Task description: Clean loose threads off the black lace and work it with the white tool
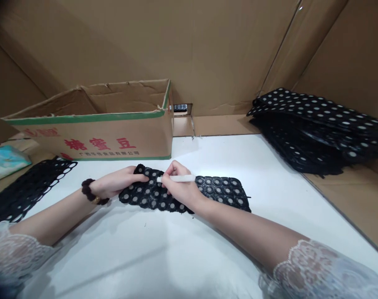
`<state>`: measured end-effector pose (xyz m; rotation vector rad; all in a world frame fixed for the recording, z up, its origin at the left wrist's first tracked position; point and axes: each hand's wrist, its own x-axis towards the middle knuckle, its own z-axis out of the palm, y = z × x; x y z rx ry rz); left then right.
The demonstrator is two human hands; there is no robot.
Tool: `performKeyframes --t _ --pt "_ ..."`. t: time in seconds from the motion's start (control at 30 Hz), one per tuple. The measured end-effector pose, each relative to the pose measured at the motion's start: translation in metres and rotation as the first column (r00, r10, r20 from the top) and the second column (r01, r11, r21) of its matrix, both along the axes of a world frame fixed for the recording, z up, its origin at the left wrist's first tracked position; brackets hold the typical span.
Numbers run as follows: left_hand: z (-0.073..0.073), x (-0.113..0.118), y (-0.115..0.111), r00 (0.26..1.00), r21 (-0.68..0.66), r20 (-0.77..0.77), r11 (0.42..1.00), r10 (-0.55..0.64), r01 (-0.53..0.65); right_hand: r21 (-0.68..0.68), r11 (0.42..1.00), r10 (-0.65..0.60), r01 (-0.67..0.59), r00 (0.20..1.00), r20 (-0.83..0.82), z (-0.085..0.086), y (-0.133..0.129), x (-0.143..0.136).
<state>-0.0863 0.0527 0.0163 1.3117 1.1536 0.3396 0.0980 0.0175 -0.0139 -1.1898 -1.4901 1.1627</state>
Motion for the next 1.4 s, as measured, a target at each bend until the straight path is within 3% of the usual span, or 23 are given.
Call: performKeyframes --t 0.27,0.37,0.43,0.53,0.6,0.67,0.83,0.97,1.07,1.2,1.3,1.4 --pt "-0.002 -0.001 -0.006 1.000 0.084 0.006 0.996 0.006 -0.007 0.004 0.999 0.035 -0.035 0.999 0.023 0.002 -0.005 0.002" --pt "-0.006 0.000 -0.010 0.999 0.221 -0.045 0.975 0.030 -0.019 0.026 0.997 0.066 -0.067 0.996 0.053 0.000 -0.004 0.002" --pt "-0.008 0.004 -0.016 0.991 0.373 -0.108 0.927 0.078 -0.032 0.031 0.995 0.090 -0.092 0.994 0.067 -0.001 -0.003 0.001" --pt "-0.010 0.014 -0.030 0.960 0.609 -0.205 0.792 0.192 -0.029 0.052 0.991 0.118 -0.124 0.988 0.102 -0.002 -0.002 0.000" --pt "-0.011 0.020 -0.042 0.934 0.699 -0.260 0.715 0.246 0.006 0.088 0.987 0.120 -0.133 0.984 0.134 -0.002 -0.002 -0.002" --pt "-0.010 0.025 -0.054 0.921 0.720 -0.302 0.692 0.244 0.053 0.137 0.982 0.101 -0.127 0.978 0.184 -0.001 -0.004 -0.004" --pt "-0.006 0.025 -0.058 0.916 0.718 -0.349 0.685 0.198 0.125 0.180 0.976 0.063 -0.119 0.955 0.290 0.001 -0.005 -0.009" --pt "-0.006 0.015 -0.034 0.933 0.733 -0.288 0.677 0.216 0.070 0.038 0.999 -0.003 -0.001 0.995 0.103 0.000 0.001 -0.005" --pt "-0.009 0.007 -0.017 0.949 0.657 -0.235 0.754 0.211 -0.005 -0.051 0.995 -0.084 0.081 0.995 -0.048 0.000 0.004 -0.002" --pt "-0.008 0.002 -0.010 0.980 0.477 -0.167 0.879 0.111 -0.019 0.019 0.998 -0.058 0.059 0.998 -0.033 0.002 0.002 -0.001" --pt "-0.007 0.003 -0.010 0.991 0.444 -0.109 0.896 0.078 -0.022 0.049 0.998 -0.029 0.028 0.999 0.022 0.001 0.001 -0.002" --pt "-0.010 0.004 -0.010 0.988 0.496 -0.110 0.867 0.112 -0.043 0.059 0.997 -0.043 0.041 0.998 0.041 -0.002 0.001 -0.002"
